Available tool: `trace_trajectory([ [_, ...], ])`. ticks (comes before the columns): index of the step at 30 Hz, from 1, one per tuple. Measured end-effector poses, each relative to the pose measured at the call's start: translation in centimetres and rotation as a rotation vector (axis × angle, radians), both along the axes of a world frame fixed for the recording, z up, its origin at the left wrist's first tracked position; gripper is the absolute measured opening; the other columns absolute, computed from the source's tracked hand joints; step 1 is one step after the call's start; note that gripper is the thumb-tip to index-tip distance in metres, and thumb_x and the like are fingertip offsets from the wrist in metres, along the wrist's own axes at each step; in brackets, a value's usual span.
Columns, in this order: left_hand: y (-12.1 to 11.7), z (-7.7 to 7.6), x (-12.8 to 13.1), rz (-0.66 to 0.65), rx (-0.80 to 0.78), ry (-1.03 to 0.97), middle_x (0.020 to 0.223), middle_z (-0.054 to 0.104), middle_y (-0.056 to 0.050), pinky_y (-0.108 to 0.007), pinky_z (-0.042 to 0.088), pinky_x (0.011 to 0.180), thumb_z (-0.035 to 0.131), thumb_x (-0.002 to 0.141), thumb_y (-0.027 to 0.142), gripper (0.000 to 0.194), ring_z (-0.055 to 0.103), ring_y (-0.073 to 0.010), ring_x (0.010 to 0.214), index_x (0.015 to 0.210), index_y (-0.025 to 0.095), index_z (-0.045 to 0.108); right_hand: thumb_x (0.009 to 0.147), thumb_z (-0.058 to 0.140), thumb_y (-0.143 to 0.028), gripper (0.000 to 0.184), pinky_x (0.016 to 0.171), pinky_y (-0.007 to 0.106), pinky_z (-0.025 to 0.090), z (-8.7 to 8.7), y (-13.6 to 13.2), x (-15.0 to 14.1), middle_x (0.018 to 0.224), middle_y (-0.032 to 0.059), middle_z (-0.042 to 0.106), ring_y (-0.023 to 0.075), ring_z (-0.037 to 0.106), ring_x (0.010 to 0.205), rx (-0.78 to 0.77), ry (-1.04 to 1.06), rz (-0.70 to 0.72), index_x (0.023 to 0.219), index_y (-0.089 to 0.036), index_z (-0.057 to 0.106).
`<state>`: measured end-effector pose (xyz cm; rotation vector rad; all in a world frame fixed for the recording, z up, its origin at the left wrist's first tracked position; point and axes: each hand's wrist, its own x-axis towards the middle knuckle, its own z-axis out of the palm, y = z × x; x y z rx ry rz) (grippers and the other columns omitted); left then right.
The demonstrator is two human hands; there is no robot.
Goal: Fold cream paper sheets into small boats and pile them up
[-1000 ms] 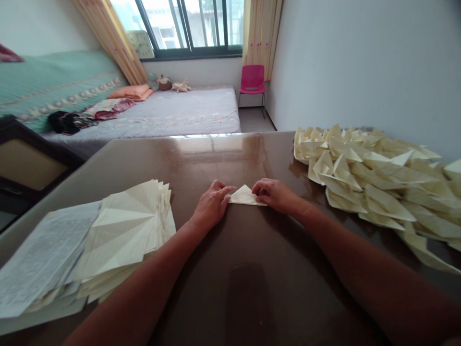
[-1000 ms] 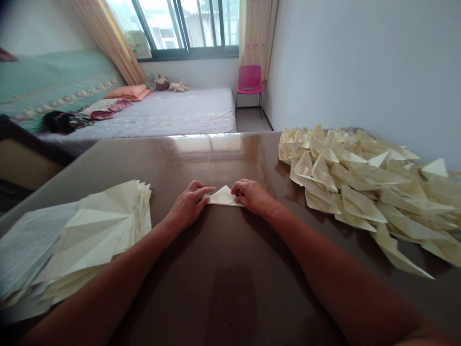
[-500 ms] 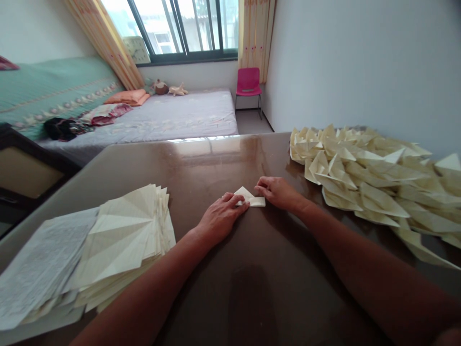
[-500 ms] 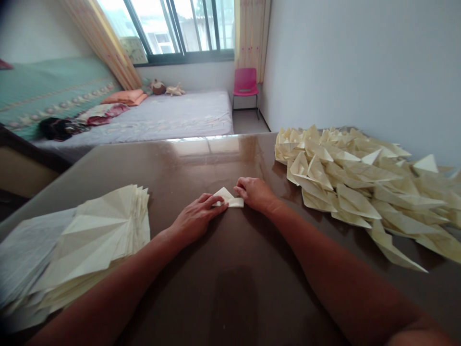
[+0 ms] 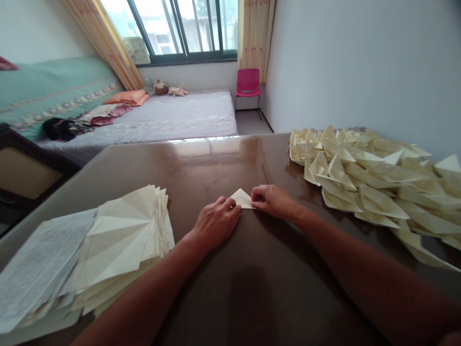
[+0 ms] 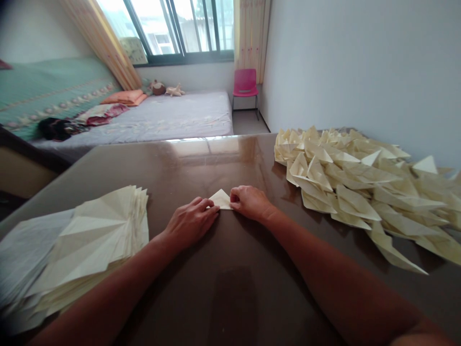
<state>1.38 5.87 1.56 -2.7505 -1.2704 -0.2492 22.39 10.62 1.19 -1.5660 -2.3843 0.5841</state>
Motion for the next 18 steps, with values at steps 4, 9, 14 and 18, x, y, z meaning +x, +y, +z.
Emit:
trace_trajectory([
  [4,0.3,0.0,-0.1,0.012,0.036,-0.081,0.096,0.063,-0.007,-0.035,0.046,0.082,0.042,0.095,0.031,0.028,0.05,-0.0225,0.1,0.084,0.02,0.065,0.078,0.063,-0.025,0.004,0.06,0.023,0.034,-0.1,-0.1,-0.4,0.075,0.0007,0.066,0.0134,0.056,0.067,0.051,0.081,0.055,0.075,-0.021,0.063],
  [9,1.1,-0.8,-0.7,0.079,-0.007,-0.201,0.133,0.051,-0.008,-0.042,0.038,0.101,0.052,0.09,0.029,0.028,0.038,-0.026,0.125,0.116,0.021,0.058,0.083,0.059,-0.022,0.007,0.07,0.023,0.038,-1.2,-0.1,-0.9,0.079,0.0016,0.064,0.0138,0.055,0.075,0.128,0.213,0.246,0.078,-0.02,0.063],
  [14,1.7,-1.3,-1.2,0.081,-0.143,-0.21,0.118,0.06,-0.006,-0.04,0.042,0.095,0.049,0.091,0.036,0.038,0.047,-0.0239,0.115,0.127,0.023,0.052,0.085,0.058,-0.023,0.007,0.076,0.024,0.04,-1.6,0.0,-1.1,0.082,0.0022,0.063,0.0144,0.055,0.08,0.16,0.293,0.31,0.08,-0.019,0.063],
  [18,1.9,-1.1,-1.4,0.057,-0.189,-0.227,0.104,0.062,-0.005,-0.036,0.045,0.089,0.052,0.09,0.037,0.032,0.052,-0.0215,0.103,0.119,0.027,0.059,0.08,0.064,-0.027,0.009,0.068,0.023,0.039,-1.3,0.1,-0.7,0.076,-0.0005,0.06,0.0127,0.053,0.072,0.072,0.287,0.228,0.086,-0.02,0.063],
])
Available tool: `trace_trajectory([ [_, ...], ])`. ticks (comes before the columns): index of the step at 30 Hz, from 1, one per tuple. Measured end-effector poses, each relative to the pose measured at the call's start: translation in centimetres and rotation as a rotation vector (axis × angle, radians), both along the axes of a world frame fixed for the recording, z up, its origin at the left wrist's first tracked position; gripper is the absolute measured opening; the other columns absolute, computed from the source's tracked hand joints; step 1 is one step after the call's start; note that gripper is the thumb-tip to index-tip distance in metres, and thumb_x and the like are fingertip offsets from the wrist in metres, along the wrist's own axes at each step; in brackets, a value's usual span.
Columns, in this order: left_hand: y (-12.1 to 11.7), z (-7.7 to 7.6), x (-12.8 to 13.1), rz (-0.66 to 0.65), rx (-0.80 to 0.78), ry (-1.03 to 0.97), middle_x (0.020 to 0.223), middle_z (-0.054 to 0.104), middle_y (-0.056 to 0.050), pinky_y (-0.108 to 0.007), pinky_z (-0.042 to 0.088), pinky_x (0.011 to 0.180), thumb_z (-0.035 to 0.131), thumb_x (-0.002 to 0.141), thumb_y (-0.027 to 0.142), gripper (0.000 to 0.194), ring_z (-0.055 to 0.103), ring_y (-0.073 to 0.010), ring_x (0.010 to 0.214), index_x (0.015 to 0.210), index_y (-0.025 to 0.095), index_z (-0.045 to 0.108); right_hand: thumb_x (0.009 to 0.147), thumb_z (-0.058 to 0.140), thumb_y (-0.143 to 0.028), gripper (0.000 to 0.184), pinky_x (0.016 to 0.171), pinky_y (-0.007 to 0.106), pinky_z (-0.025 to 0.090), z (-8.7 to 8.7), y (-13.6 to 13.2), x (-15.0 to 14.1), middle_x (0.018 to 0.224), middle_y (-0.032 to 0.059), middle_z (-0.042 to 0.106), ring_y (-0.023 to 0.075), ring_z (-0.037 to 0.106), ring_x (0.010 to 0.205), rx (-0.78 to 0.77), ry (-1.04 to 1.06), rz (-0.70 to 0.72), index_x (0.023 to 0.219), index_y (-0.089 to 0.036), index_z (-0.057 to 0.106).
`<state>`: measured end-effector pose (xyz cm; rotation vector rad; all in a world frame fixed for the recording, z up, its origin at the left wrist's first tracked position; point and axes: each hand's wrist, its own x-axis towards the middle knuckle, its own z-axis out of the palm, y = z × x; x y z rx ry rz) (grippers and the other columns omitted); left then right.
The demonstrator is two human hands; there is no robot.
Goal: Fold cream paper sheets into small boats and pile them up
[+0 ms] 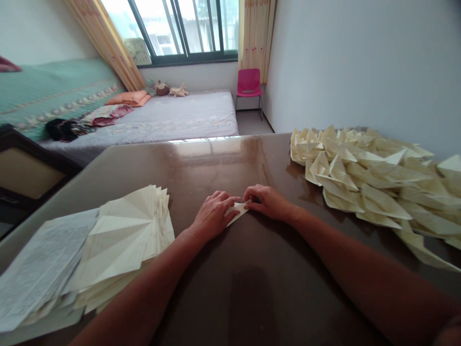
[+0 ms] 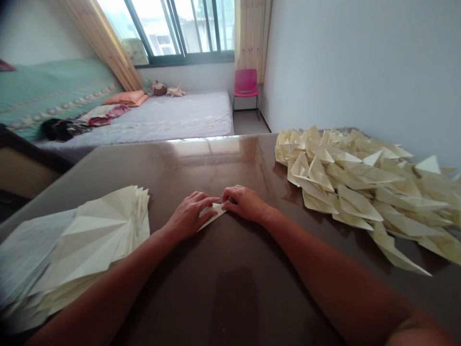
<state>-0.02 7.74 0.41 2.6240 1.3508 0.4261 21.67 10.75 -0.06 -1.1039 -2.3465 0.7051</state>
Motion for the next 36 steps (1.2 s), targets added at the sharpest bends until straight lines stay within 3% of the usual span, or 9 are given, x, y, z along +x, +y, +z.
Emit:
trace_trajectory([
  [4,-0.1,0.1,0.0,0.001,0.006,-0.01,0.113,0.06,-0.005,-0.036,0.045,0.089,0.053,0.089,0.036,0.033,0.052,-0.0209,0.103,0.12,0.028,0.059,0.074,0.067,-0.026,0.02,0.064,0.022,0.038,0.4,-0.1,0.2,0.075,-0.0025,0.059,0.0113,0.052,0.067,-0.099,-0.03,-0.04,0.093,-0.02,0.062],
  [8,-0.2,0.2,0.1,-0.003,0.043,0.023,0.118,0.06,-0.005,-0.039,0.043,0.091,0.051,0.09,0.038,0.034,0.048,-0.0234,0.11,0.121,0.027,0.058,0.074,0.067,-0.024,0.012,0.066,0.022,0.04,0.3,0.0,0.1,0.076,-0.0014,0.062,0.0122,0.055,0.071,-0.12,0.011,-0.032,0.084,-0.019,0.064],
  [12,-0.2,0.5,0.2,0.001,0.025,0.085,0.109,0.061,-0.005,-0.038,0.044,0.088,0.051,0.089,0.042,0.034,0.05,-0.0239,0.106,0.119,0.028,0.059,0.075,0.065,-0.023,0.005,0.069,0.023,0.042,0.4,-0.1,-0.1,0.078,-0.0002,0.065,0.0126,0.057,0.072,-0.142,0.108,0.004,0.076,-0.018,0.064],
  [16,-0.4,0.8,0.3,0.025,-0.03,0.05,0.104,0.057,-0.003,-0.032,0.046,0.082,0.054,0.087,0.041,0.033,0.057,-0.0191,0.093,0.118,0.031,0.06,0.077,0.062,-0.023,0.006,0.073,0.025,0.044,0.6,-0.3,-0.2,0.09,0.002,0.068,0.0134,0.059,0.078,-0.209,0.226,0.039,0.074,-0.018,0.063],
  [20,-0.7,0.8,0.5,0.065,-0.057,-0.012,0.107,0.057,-0.001,-0.028,0.047,0.075,0.054,0.087,0.038,0.027,0.061,-0.0168,0.086,0.113,0.032,0.061,0.075,0.064,-0.025,0.009,0.064,0.023,0.044,0.6,-0.3,-0.2,0.072,-0.0011,0.064,0.0121,0.057,0.068,-0.287,0.288,-0.003,0.078,-0.017,0.062],
  [30,-0.1,0.5,0.6,0.168,-0.243,-0.359,0.091,0.071,0.002,-0.025,0.046,0.076,0.063,0.08,0.033,0.016,0.065,-0.0168,0.085,0.092,0.024,0.066,0.076,0.064,-0.028,0.015,0.062,0.022,0.044,0.1,-0.2,-0.7,0.08,0.001,0.068,0.012,0.059,0.068,-0.404,0.475,-0.036,0.085,-0.017,0.059],
  [36,0.3,0.7,0.4,0.181,-0.326,-0.571,0.085,0.071,0.0,-0.024,0.048,0.075,0.062,0.078,0.03,0.015,0.065,-0.015,0.08,0.088,0.018,0.066,0.079,0.062,-0.031,0.016,0.066,0.025,0.047,0.1,-0.3,-0.7,0.078,0.0025,0.069,0.0142,0.06,0.069,-0.275,0.387,-0.071,0.085,-0.018,0.069],
])
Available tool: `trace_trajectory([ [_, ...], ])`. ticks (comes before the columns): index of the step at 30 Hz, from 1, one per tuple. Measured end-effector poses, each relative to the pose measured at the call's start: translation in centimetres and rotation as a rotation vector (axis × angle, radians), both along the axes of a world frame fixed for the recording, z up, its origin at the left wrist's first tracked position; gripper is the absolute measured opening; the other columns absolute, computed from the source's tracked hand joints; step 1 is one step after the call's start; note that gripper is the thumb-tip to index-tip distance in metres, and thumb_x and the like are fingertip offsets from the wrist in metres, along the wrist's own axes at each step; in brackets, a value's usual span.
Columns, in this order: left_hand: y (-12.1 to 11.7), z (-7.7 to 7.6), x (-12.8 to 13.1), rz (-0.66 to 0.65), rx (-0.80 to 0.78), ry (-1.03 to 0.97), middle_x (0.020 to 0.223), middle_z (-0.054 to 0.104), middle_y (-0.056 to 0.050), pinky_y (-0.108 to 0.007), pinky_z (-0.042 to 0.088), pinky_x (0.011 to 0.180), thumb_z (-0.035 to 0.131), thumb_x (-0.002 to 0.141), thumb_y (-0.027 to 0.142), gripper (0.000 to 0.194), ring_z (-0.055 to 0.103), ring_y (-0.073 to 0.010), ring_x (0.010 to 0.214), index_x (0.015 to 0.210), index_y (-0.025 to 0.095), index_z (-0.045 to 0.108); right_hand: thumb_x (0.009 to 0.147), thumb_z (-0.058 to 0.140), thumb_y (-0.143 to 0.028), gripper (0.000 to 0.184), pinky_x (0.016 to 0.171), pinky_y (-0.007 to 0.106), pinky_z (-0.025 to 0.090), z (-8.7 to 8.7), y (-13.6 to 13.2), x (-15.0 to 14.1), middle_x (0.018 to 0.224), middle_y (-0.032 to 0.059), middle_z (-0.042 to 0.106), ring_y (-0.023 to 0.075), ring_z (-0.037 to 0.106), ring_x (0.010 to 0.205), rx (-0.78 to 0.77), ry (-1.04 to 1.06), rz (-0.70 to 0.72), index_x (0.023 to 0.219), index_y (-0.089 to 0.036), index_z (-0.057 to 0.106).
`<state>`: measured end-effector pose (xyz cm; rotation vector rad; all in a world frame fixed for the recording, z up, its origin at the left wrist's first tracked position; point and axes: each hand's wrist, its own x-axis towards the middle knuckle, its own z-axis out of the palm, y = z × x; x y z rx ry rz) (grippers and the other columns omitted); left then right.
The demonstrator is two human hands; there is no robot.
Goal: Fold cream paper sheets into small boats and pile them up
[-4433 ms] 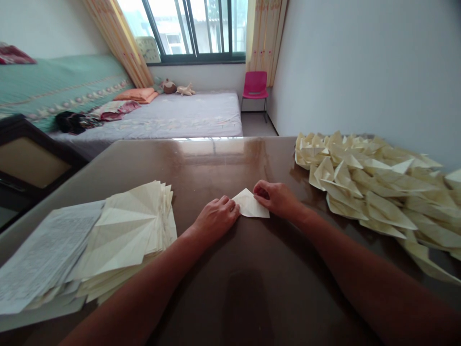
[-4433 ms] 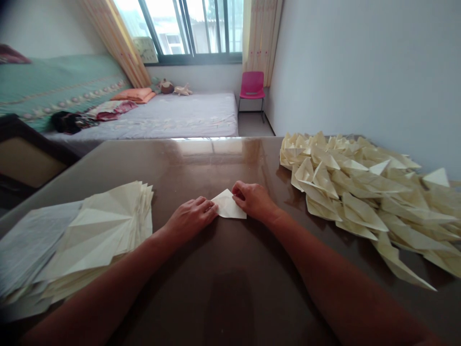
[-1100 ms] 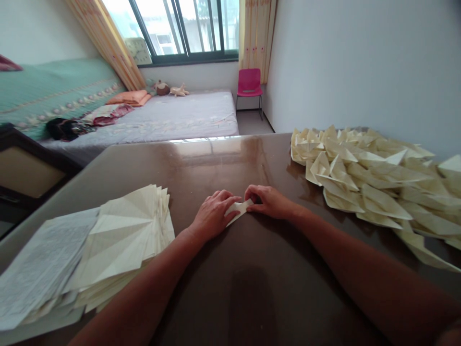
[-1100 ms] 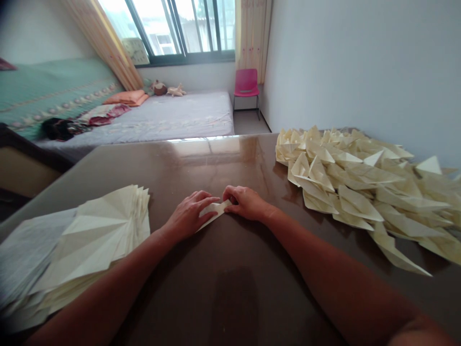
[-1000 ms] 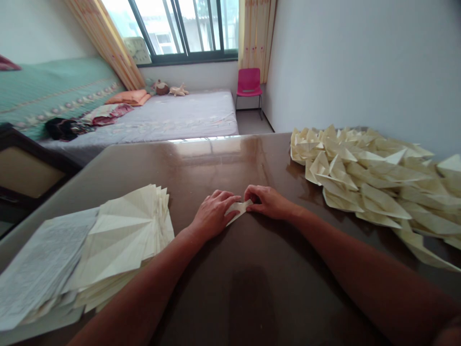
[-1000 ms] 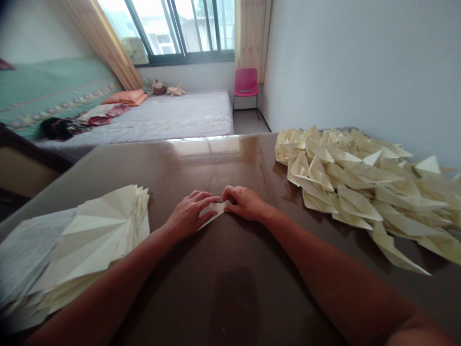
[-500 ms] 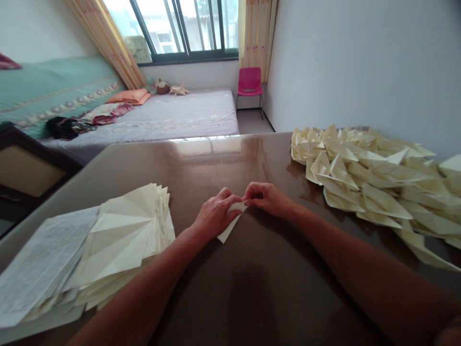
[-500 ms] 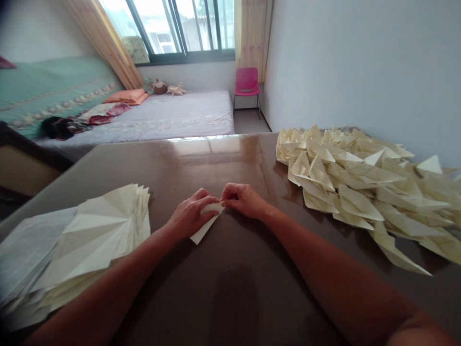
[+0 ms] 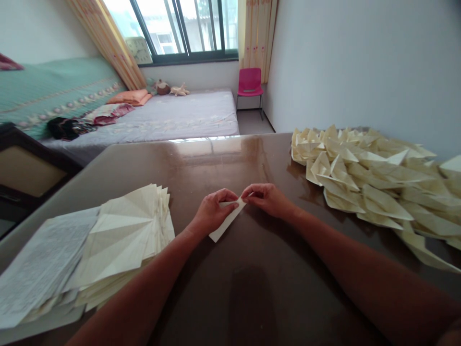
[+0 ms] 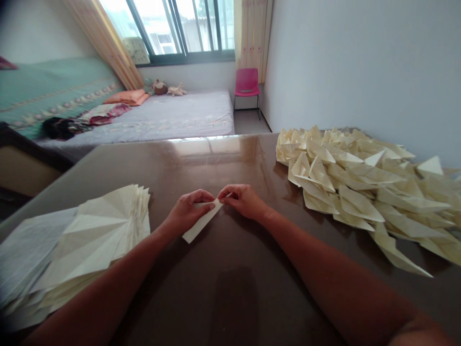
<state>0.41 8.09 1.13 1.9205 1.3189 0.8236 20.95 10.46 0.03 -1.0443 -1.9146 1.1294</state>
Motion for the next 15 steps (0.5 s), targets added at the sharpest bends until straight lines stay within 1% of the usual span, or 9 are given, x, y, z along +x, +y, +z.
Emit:
trace_trajectory([
  [3,0.17,0.04,-0.21,0.022,-0.005,-0.042,0.083,0.071,-0.001,-0.024,0.049,0.074,0.063,0.078,0.029,0.016,0.065,-0.0151,0.079,0.088,0.018,0.067,0.08,0.062,-0.033,0.021,0.071,0.027,0.048,0.02,-0.1,-0.01,0.085,0.0036,0.071,0.0156,0.062,0.073,0.041,-0.024,0.021,0.091,-0.019,0.072],
  [8,0.19,0.15,-0.31,0.014,-0.006,-0.062,0.083,0.07,-0.001,-0.024,0.048,0.075,0.065,0.077,0.028,0.017,0.065,-0.0149,0.079,0.091,0.018,0.066,0.079,0.062,-0.029,0.024,0.076,0.028,0.048,0.11,-0.17,-0.13,0.089,0.0031,0.072,0.0164,0.063,0.079,0.018,0.002,0.025,0.097,-0.019,0.071],
  [10,0.14,0.17,-0.28,0.009,-0.003,-0.072,0.083,0.07,-0.001,-0.024,0.048,0.075,0.065,0.077,0.028,0.017,0.065,-0.0148,0.079,0.091,0.018,0.066,0.077,0.064,-0.03,0.025,0.076,0.028,0.048,0.2,-0.09,-0.05,0.089,0.0037,0.072,0.0166,0.063,0.079,-0.048,0.029,0.03,0.097,-0.018,0.072],
  [13,0.08,0.15,-0.24,-0.002,0.015,-0.078,0.083,0.07,0.0,-0.024,0.048,0.075,0.064,0.079,0.029,0.017,0.065,-0.0143,0.079,0.09,0.018,0.066,0.073,0.068,-0.036,0.032,0.066,0.026,0.047,0.37,0.08,0.29,0.083,0.0043,0.072,0.0147,0.061,0.07,-0.24,0.09,0.026,0.097,-0.015,0.071],
  [15,0.06,0.14,-0.23,-0.001,0.034,-0.078,0.083,0.07,0.0,-0.024,0.048,0.074,0.064,0.08,0.03,0.017,0.064,-0.0139,0.078,0.09,0.018,0.066,0.073,0.067,-0.04,0.036,0.059,0.025,0.045,0.49,0.17,0.52,0.077,0.0033,0.07,0.0129,0.058,0.063,-0.321,0.103,0.024,0.098,-0.014,0.071],
])
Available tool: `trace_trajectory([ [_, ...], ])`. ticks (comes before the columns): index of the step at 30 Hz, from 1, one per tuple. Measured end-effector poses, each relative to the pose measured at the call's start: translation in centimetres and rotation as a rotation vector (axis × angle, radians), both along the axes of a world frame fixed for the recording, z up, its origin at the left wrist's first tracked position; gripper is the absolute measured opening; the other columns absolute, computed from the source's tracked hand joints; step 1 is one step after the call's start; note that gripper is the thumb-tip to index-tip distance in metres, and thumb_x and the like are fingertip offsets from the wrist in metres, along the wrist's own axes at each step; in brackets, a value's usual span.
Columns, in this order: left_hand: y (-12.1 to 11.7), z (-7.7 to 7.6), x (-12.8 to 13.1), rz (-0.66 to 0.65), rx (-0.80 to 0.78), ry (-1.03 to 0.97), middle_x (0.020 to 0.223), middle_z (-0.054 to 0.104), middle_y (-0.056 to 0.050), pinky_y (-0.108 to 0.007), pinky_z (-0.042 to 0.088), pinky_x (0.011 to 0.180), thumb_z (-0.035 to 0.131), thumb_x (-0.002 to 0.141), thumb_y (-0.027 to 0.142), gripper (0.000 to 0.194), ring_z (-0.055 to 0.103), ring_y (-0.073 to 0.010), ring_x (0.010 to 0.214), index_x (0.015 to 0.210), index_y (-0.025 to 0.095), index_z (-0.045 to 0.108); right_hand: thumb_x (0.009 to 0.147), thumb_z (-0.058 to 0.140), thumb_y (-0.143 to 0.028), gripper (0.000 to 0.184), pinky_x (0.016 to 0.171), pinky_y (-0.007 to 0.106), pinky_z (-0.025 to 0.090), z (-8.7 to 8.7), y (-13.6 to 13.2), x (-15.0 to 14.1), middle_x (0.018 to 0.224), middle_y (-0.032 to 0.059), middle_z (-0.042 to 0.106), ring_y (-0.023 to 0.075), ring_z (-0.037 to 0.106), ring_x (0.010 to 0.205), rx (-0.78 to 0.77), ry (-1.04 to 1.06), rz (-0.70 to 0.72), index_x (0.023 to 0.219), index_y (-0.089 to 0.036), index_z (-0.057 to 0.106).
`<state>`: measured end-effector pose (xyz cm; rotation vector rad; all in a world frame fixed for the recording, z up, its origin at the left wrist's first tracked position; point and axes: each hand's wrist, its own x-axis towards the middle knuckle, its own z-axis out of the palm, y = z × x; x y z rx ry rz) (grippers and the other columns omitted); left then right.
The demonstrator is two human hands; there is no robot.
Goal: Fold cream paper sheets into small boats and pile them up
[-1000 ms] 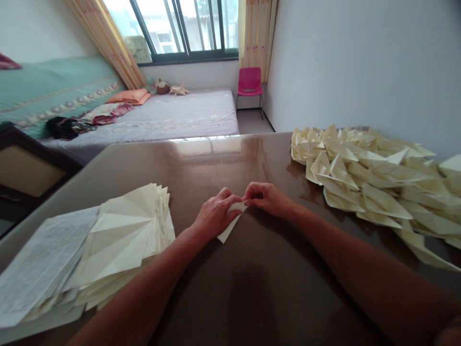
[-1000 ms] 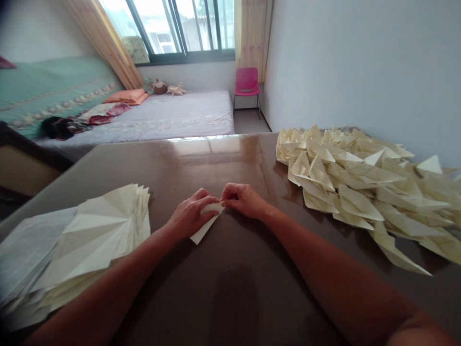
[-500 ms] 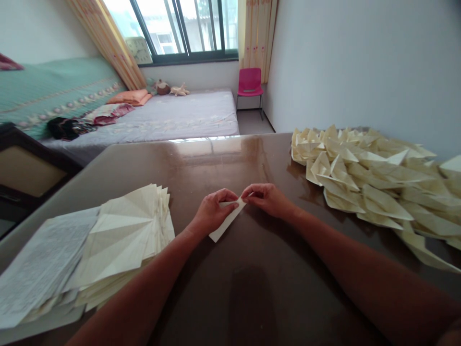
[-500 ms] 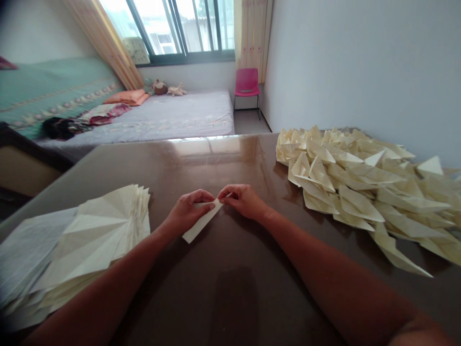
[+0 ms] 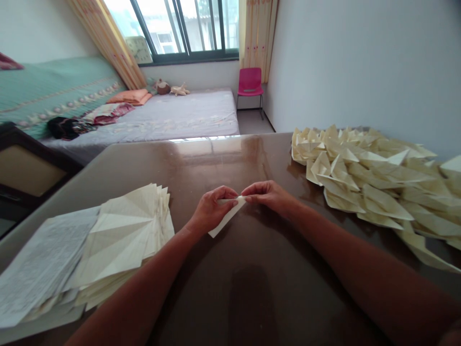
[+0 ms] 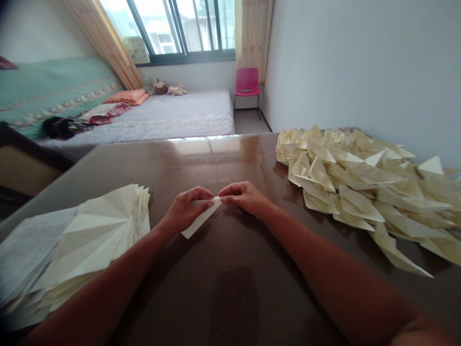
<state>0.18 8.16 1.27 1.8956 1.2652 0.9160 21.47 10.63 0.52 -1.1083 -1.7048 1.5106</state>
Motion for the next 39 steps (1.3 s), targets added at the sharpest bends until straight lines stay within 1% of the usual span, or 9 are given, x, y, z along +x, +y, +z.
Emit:
trace_trajectory([
  [2,0.0,0.0,0.0,0.005,0.012,0.004,0.082,0.07,0.0,-0.024,0.048,0.073,0.064,0.08,0.03,0.017,0.064,-0.0138,0.077,0.091,0.018,0.066,0.074,0.066,-0.04,0.034,0.059,0.024,0.044,0.1,0.0,0.1,0.074,0.0024,0.07,0.0125,0.057,0.062,0.037,-0.044,0.023,0.096,-0.014,0.073],
  [10,-0.2,0.3,0.0,0.026,0.018,0.051,0.08,0.071,0.0,-0.023,0.047,0.072,0.065,0.078,0.03,0.018,0.065,-0.0142,0.076,0.091,0.018,0.068,0.085,0.058,-0.036,0.026,0.064,0.023,0.041,0.8,-0.6,-0.5,0.077,0.004,0.066,0.0127,0.057,0.069,0.49,-0.28,0.088,0.086,-0.016,0.075],
  [15,-0.4,0.7,0.1,-0.039,-0.006,0.18,0.086,0.074,0.001,-0.023,0.047,0.075,0.059,0.083,0.032,0.018,0.067,-0.0154,0.08,0.088,0.022,0.073,0.087,0.056,-0.03,0.022,0.064,0.023,0.039,0.8,-0.8,-0.6,0.074,0.0024,0.063,0.0114,0.055,0.067,0.542,-0.343,0.092,0.076,-0.016,0.07],
  [20,-0.6,0.6,0.2,-0.077,0.042,0.274,0.086,0.072,-0.001,-0.025,0.047,0.076,0.057,0.084,0.03,0.017,0.065,-0.0169,0.082,0.084,0.022,0.071,0.087,0.055,-0.031,0.021,0.066,0.022,0.038,0.5,-1.4,-0.9,0.078,0.0027,0.064,0.0119,0.056,0.071,0.59,-0.461,0.166,0.079,-0.018,0.069],
  [23,-0.1,0.0,-0.2,-0.037,0.065,0.165,0.097,0.069,-0.003,-0.026,0.048,0.081,0.058,0.083,0.03,0.018,0.063,-0.0169,0.091,0.095,0.022,0.069,0.087,0.055,-0.031,0.022,0.067,0.024,0.038,0.4,-1.0,-0.6,0.077,0.0035,0.063,0.013,0.056,0.072,0.637,-0.465,0.048,0.076,-0.018,0.069],
  [27,1.2,-1.0,-1.3,0.137,-0.038,-0.122,0.119,0.06,-0.008,-0.026,0.05,0.076,0.069,0.074,0.034,0.053,0.061,-0.0172,0.095,0.124,0.021,0.055,0.086,0.054,-0.033,0.026,0.064,0.025,0.038,0.2,0.3,0.3,0.075,0.0035,0.064,0.0137,0.055,0.067,0.538,-0.393,-0.218,0.072,-0.018,0.069],
  [32,1.7,-1.6,-1.6,0.185,-0.254,-0.405,0.079,0.068,-0.004,-0.023,0.047,0.062,0.073,0.07,0.042,0.043,0.06,-0.0127,0.067,0.1,0.013,0.065,0.084,0.054,-0.039,0.029,0.061,0.026,0.037,-0.1,0.8,0.5,0.072,0.0034,0.065,0.0148,0.054,0.065,0.473,-0.374,-0.298,0.074,-0.018,0.071],
  [35,1.5,-1.5,-1.4,0.229,-0.283,-0.521,0.078,0.069,-0.004,-0.023,0.048,0.064,0.075,0.067,0.044,0.039,0.06,-0.012,0.067,0.09,0.013,0.069,0.083,0.054,-0.041,0.031,0.059,0.027,0.036,-0.1,0.6,0.3,0.068,0.0032,0.064,0.0146,0.053,0.063,0.459,-0.374,-0.299,0.073,-0.017,0.071],
  [39,1.4,-1.3,-1.3,0.285,-0.322,-0.628,0.079,0.07,-0.003,-0.021,0.048,0.062,0.077,0.064,0.043,0.041,0.06,-0.0106,0.065,0.093,0.014,0.069,0.082,0.055,-0.044,0.033,0.057,0.026,0.034,-0.3,0.5,0.1,0.063,0.0021,0.061,0.0142,0.05,0.06,0.408,-0.327,-0.331,0.073,-0.016,0.07],
])
